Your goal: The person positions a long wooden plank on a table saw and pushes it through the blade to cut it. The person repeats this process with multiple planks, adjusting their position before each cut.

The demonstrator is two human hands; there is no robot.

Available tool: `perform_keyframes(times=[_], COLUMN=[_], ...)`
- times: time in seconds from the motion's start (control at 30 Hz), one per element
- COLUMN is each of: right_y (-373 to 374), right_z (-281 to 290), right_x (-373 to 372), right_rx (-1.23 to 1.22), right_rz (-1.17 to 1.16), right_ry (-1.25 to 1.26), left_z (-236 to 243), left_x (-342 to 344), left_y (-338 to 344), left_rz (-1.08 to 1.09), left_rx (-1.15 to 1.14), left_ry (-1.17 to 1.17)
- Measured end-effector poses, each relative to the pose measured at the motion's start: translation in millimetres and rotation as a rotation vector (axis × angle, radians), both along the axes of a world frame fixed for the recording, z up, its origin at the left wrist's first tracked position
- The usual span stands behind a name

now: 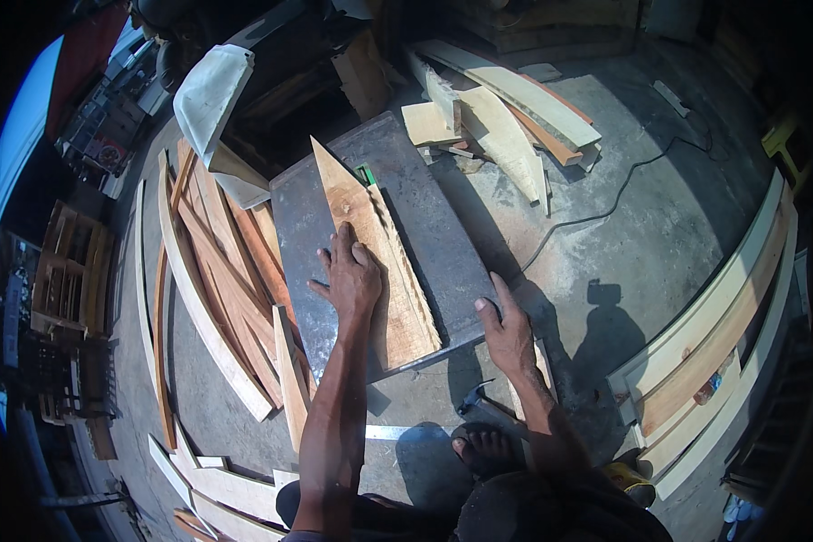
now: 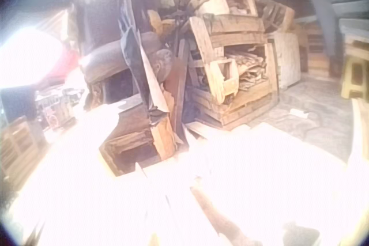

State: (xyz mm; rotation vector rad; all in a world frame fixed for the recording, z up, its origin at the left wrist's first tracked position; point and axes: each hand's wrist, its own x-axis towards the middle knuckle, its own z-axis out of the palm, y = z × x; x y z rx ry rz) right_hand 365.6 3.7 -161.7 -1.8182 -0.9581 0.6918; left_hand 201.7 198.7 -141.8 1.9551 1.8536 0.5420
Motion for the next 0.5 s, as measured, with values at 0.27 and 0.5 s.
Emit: perform_keyframes(times=[0.27, 0.5], right_y=[-6, -17], right_z=[11, 24], right_x=[-13, -16], right_rx=[-0.083, 0.094], right_rz=[-0.028, 0.362], right_ry=[-0.129, -0.636], left_z=[-2, 0], left_x=[0, 2], left_y=[1, -2], left_rz=[0.004, 0.021], left_rx=[-0.009, -0.002], left_ry=[-0.013, -0.001])
